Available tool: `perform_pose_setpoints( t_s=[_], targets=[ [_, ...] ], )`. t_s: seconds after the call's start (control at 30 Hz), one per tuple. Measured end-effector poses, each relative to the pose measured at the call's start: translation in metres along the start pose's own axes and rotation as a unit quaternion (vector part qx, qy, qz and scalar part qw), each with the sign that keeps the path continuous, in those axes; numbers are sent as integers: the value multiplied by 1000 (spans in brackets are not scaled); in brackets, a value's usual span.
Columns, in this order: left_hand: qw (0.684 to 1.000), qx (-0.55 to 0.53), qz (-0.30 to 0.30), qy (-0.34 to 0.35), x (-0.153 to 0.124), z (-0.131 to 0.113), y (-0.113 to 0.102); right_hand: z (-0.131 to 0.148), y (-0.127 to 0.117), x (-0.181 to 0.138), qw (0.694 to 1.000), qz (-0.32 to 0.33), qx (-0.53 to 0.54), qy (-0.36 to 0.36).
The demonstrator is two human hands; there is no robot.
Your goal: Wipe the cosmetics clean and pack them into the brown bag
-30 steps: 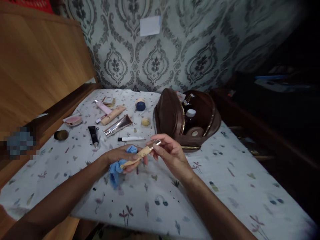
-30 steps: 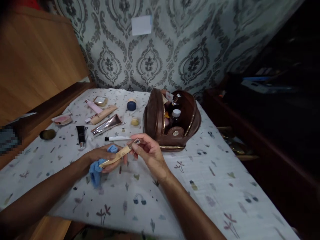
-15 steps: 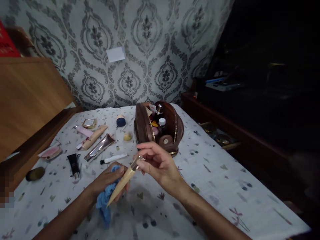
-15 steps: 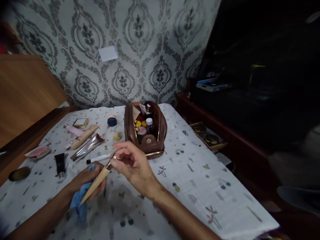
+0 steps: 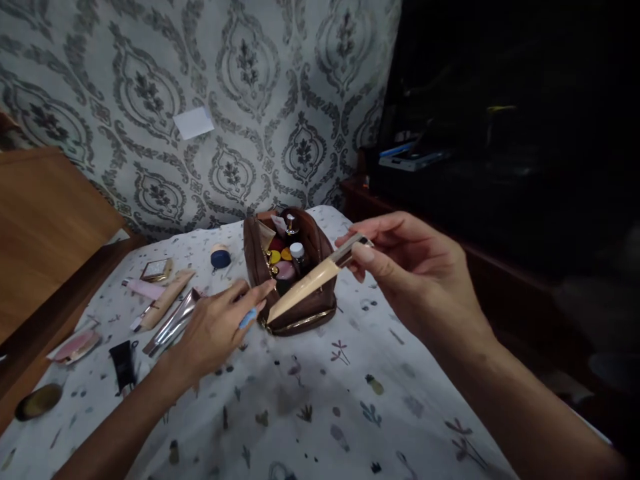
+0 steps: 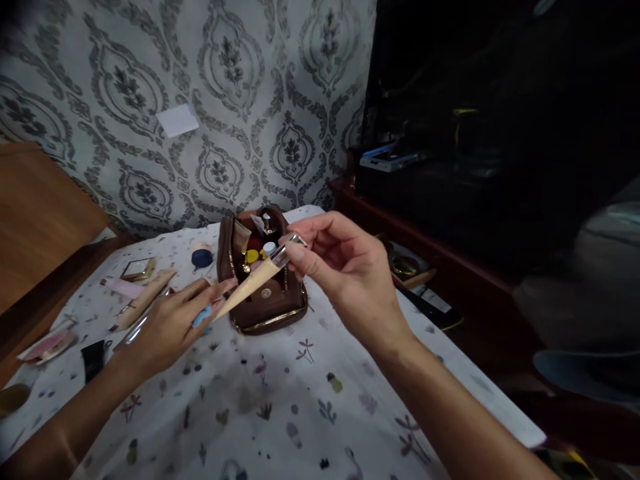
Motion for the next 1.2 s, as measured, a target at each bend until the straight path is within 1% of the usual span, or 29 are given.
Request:
perform_pose_setpoints(
  t_s=[0.03, 0.1, 0.17, 0.23, 0.33, 0.43, 0.53, 0.67, 0.8, 0.93, 1.07, 1.13, 1.2],
  targets=[
    [999, 41, -5, 13, -1, 0, 2, 2, -4, 4, 1000, -8, -9, -11],
    [995, 89, -18, 33, -3, 0, 6, 7, -10, 11, 999, -21, -26, -32],
    [993, 107, -30, 46, -6, -1, 9, 9, -12, 21, 997, -30, -45, -57],
    [991, 115, -42, 50, -7, -3, 10, 7, -9, 32, 994, -24, -62, -83],
    [990, 116, -58, 47, -8, -4, 12, -8, 7, 54, 991, 16, -84, -100],
    [991, 104, -68, 40, -8, -3, 13, -33, 29, 77, 987, 69, -120, -85],
    [993, 92, -70, 35, -8, -1, 15, -51, 50, 93, 976, 110, -175, -74],
    [995, 68, -61, 29, -9, 0, 18, -65, 75, 102, 945, 156, -275, -80],
    [996, 51, -67, 18, -8, 1, 17, -82, 94, 104, 912, 194, -353, -80],
    [996, 41, -71, 19, -7, 1, 17, -103, 107, 104, 880, 229, -414, -35],
    [997, 23, -69, 18, -7, 1, 18, -115, 119, 104, 833, 272, -483, -13],
    [997, 18, -67, 14, -7, 2, 18, -118, 123, 105, 818, 281, -501, -8],
    [998, 20, -63, 15, -8, 2, 19, -120, 124, 108, 813, 283, -508, -2]
  ],
)
Point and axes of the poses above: each hand's wrist, its own x-axis towards the middle knuckle, its own y-axis out of the palm, z = x × y, the point moved 9 cm from there along x, towards the middle knuckle, and after that the axes turned 2 degrees about x, right-handed, at the moved point
